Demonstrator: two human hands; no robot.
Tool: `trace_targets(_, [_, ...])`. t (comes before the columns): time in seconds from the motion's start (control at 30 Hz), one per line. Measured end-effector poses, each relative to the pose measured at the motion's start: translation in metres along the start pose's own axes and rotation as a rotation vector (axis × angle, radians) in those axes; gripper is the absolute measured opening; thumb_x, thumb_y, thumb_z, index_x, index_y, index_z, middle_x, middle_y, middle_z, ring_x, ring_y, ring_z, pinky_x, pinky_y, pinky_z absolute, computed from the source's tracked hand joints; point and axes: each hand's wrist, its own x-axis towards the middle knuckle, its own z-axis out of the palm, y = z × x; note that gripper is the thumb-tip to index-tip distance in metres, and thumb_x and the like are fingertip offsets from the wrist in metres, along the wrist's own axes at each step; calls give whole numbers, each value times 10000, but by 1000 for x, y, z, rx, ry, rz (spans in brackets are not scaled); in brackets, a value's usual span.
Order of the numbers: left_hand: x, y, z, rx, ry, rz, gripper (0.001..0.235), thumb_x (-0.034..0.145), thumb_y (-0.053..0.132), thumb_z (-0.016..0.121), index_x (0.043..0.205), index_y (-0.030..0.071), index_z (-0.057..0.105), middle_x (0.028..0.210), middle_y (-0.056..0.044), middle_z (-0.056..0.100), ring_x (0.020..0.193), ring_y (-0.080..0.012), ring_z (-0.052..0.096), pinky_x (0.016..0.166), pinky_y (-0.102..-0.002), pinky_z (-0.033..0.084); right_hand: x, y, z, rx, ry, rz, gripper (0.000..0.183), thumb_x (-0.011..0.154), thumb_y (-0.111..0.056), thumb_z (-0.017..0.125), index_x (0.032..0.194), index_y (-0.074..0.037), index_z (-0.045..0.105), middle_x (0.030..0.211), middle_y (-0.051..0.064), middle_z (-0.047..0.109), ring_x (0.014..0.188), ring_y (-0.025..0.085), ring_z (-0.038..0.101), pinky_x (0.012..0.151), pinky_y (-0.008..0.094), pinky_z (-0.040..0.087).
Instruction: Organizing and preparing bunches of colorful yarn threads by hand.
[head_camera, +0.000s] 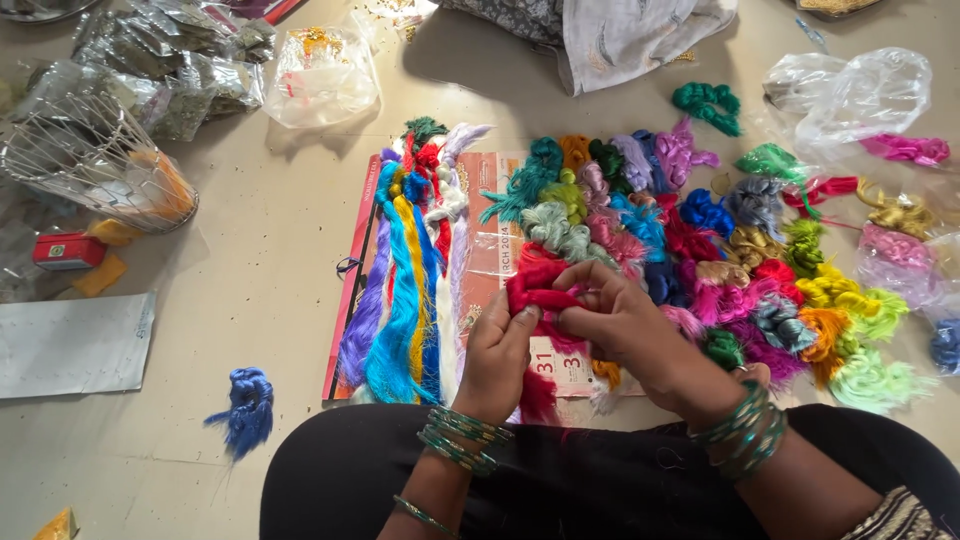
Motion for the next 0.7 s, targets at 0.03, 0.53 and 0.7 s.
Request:
trace_targets(0.03, [-1,4,2,-1,-3,0,262,1046,133,553,1267,51,667,742,29,526,583,-31,432,498,-217,360,5,6,1,0,3,0,303,880,-110,661,1177,-102,601,765,-48,612,566,40,444,490,222,343])
trace_targets(0.53, [-11,-5,1,810,51,614,403,1040,159,607,1336,-86,486,1269,-315,564,1197,-464,545,1021,-485,438,11,13,-11,-318,-1,-293,252,891,-68,658,1111,-20,771,949,40,800,812,47,687,708,241,583])
trace_targets(0.7, [-19,44,18,773,9,261,385,991,150,551,1317,-26,447,1160,-258,538,1064,-417,579,923,-480,477,13,17,-14,-341,-30,-395,247,897,-28,636,1100,19,768,953,41,805,824,44,684,728,223,573])
